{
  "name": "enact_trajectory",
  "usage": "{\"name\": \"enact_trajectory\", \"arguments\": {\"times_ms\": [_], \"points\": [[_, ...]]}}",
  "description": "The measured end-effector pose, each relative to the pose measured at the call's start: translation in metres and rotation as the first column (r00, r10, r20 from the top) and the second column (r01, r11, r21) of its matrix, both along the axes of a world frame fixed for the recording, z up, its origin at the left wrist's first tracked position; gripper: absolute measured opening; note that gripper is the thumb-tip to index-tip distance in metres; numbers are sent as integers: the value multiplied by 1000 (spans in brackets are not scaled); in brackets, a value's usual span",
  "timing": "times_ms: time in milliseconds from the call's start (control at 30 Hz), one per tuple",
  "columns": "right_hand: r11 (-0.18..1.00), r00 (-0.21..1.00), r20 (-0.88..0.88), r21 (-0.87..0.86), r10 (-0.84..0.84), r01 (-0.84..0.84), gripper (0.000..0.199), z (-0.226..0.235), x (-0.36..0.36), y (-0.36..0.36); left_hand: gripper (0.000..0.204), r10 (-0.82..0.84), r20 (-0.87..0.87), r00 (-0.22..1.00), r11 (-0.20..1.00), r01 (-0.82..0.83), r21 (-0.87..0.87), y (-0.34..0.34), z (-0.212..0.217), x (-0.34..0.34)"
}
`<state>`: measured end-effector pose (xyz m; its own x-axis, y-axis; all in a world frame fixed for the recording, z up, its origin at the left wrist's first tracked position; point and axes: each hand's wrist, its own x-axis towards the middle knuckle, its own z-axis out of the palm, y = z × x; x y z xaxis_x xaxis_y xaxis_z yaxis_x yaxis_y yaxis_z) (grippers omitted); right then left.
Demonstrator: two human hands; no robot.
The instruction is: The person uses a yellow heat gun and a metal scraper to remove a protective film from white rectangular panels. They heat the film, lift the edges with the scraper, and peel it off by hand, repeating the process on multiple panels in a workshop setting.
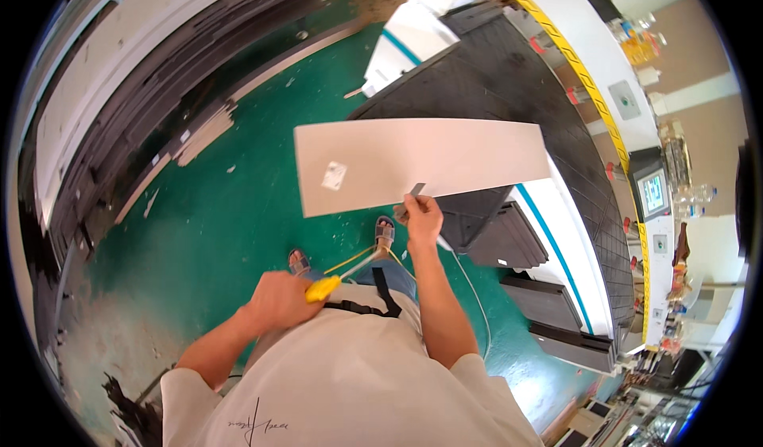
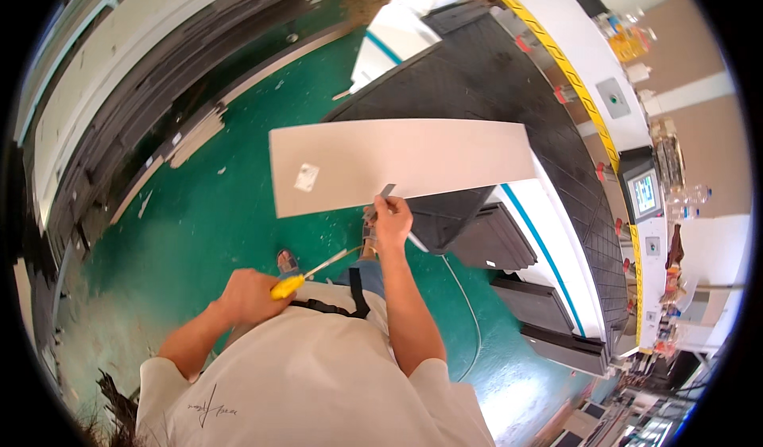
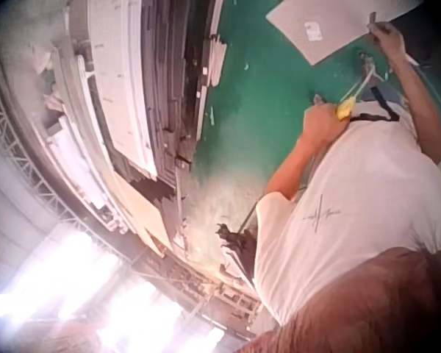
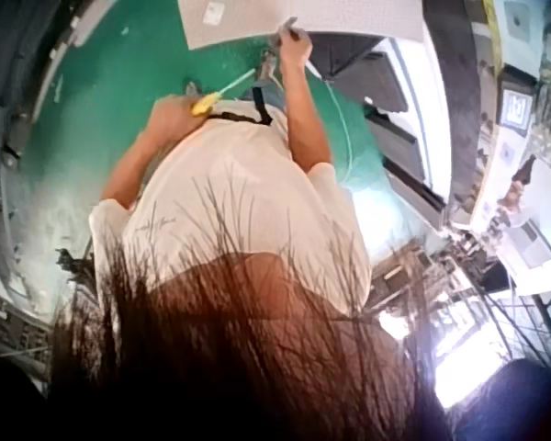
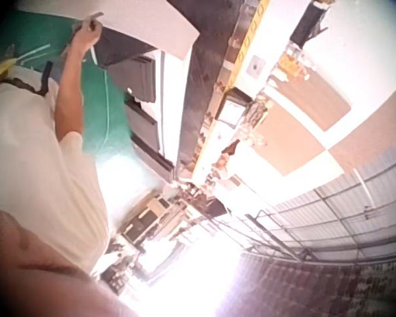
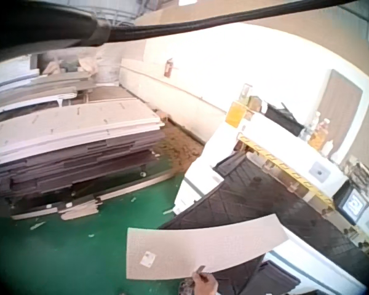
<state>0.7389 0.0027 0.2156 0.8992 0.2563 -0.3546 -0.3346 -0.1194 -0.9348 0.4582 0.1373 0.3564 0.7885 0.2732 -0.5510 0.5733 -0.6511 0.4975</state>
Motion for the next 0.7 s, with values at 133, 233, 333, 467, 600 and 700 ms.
{"name": "enact_trajectory", "arguments": {"times_ms": [133,233,333,467,600,700], "points": [[997,997,-75,82,-3,9,18,6,65,-33,49,196,-42,980,970,-187,157,-12,11,72],[982,988,-150,178,-30,57,16,16,122,-64,49,339,-8,941,935,-336,116,-10,34,157],[967,978,-129,175,-163,184,16,17,215,-110,60,-186,-102,977,973,197,116,-69,36,281],[969,962,116,8,-245,246,17,12,338,-193,62,-181,75,981,955,157,252,-89,13,420],[932,692,718,-195,-76,305,14,51,459,-279,51,238,76,968,967,-243,70,-68,41,555],[940,640,749,-73,-169,333,14,142,521,-305,52,261,4,965,965,-260,-36,-68,39,592]]}}
